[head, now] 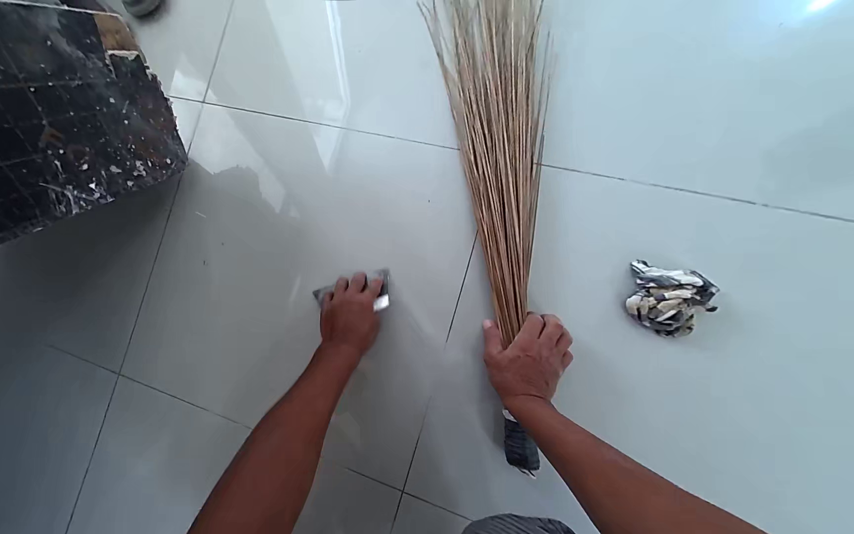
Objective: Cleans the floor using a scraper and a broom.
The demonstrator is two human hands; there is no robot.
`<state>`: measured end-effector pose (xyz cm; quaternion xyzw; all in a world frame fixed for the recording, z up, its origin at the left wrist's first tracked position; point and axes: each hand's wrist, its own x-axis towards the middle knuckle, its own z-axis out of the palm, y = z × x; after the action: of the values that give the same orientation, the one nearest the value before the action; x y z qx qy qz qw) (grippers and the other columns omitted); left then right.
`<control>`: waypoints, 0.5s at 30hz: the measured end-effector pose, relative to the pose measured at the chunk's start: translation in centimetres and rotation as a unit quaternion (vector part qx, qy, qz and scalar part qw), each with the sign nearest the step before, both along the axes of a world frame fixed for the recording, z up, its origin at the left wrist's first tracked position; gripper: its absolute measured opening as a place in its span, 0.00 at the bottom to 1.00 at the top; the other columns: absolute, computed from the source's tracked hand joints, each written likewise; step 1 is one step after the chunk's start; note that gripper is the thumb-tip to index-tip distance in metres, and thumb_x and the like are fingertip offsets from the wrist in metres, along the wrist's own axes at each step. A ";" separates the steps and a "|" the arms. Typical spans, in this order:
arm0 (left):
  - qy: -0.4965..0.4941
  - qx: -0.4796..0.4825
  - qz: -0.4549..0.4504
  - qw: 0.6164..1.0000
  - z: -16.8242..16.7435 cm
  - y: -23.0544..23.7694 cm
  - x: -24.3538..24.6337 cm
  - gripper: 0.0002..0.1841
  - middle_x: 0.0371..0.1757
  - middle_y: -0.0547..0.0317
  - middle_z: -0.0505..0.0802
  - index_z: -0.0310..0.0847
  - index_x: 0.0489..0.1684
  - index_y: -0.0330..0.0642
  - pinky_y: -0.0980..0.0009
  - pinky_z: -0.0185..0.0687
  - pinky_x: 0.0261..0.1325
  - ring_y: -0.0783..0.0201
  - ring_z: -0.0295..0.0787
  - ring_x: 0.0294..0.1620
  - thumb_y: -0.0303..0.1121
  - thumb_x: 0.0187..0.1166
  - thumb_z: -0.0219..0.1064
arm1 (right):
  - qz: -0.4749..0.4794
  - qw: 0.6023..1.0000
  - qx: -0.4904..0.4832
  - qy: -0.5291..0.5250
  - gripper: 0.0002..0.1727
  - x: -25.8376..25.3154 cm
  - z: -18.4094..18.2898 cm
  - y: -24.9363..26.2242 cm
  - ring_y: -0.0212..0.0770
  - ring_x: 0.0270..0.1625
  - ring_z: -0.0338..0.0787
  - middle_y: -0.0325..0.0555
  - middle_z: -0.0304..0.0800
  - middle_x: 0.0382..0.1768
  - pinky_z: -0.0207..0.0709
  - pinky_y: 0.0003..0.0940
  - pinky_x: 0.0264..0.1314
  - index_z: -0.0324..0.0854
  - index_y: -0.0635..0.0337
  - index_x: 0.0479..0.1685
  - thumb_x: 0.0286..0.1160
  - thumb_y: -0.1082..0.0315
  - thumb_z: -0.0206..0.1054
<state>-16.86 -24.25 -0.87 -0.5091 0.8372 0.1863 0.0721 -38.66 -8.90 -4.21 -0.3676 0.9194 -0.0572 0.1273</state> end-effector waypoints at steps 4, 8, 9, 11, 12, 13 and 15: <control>0.022 -0.011 0.029 0.999 0.5 0.1 -0.2 0.27 0.76 0.56 0.86 0.81 0.77 0.60 0.43 0.79 0.66 0.46 0.82 0.73 0.30 0.77 0.67 | -0.005 1.000 0.004 -0.009 0.42 0.3 0.3 0.3 0.74 0.79 0.69 0.73 0.68 0.75 0.66 0.72 0.69 0.73 0.71 0.69 0.81 0.34 0.53; 0.044 -0.046 -0.005 0.998 -0.4 7.4 2.8 0.28 0.79 0.55 0.84 0.83 0.76 0.59 0.44 0.78 0.70 0.46 0.79 0.77 0.30 0.73 0.71 | -0.007 1.000 -0.007 -0.011 0.41 0.1 0.4 0.0 0.74 0.79 0.69 0.73 0.69 0.75 0.65 0.72 0.72 0.74 0.72 0.68 0.80 0.37 0.56; 0.048 -0.052 -0.008 0.997 -0.7 7.0 2.9 0.27 0.78 0.54 0.85 0.84 0.75 0.59 0.43 0.79 0.69 0.45 0.80 0.77 0.31 0.73 0.71 | -0.007 1.000 -0.008 -0.009 0.41 0.1 0.3 0.0 0.74 0.79 0.69 0.74 0.69 0.75 0.65 0.72 0.72 0.74 0.73 0.67 0.80 0.37 0.56; 0.044 -0.056 -0.003 0.997 -1.3 2.6 1.8 0.26 0.77 0.51 0.85 0.84 0.75 0.58 0.40 0.79 0.67 0.42 0.81 0.76 0.32 0.75 0.71 | -0.007 1.000 -0.009 -0.002 0.41 0.2 0.3 0.1 0.74 0.78 0.70 0.74 0.70 0.74 0.65 0.72 0.71 0.74 0.73 0.68 0.80 0.37 0.56; 0.031 -0.043 0.013 0.999 -1.2 -0.8 0.7 0.26 0.78 0.51 0.85 0.82 0.76 0.58 0.39 0.79 0.67 0.41 0.80 0.76 0.32 0.76 0.69 | -0.007 1.000 -0.011 0.002 0.41 0.2 0.3 0.1 0.74 0.78 0.70 0.73 0.70 0.74 0.66 0.71 0.71 0.74 0.72 0.67 0.80 0.37 0.55; 0.017 -0.024 0.037 0.999 -0.8 -4.3 -0.6 0.27 0.78 0.53 0.84 0.81 0.78 0.60 0.39 0.78 0.67 0.42 0.79 0.76 0.31 0.77 0.67 | -0.007 1.000 -0.014 0.005 0.40 0.1 0.2 0.0 0.74 0.78 0.71 0.73 0.71 0.74 0.66 0.71 0.71 0.75 0.72 0.67 0.80 0.37 0.56; 0.010 0.009 0.090 0.996 0.3 -9.0 -2.6 0.26 0.77 0.56 0.85 0.79 0.80 0.63 0.38 0.77 0.68 0.45 0.80 0.76 0.32 0.81 0.63 | -0.011 1.000 -0.016 0.005 0.40 -0.1 0.3 -0.2 0.73 0.78 0.71 0.71 0.72 0.74 0.66 0.70 0.72 0.76 0.71 0.67 0.79 0.37 0.58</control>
<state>-19.49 -33.29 -0.59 -0.5799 0.7868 0.2052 0.0511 -38.73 -9.08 -3.96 -0.3598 0.9230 -0.0711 0.1164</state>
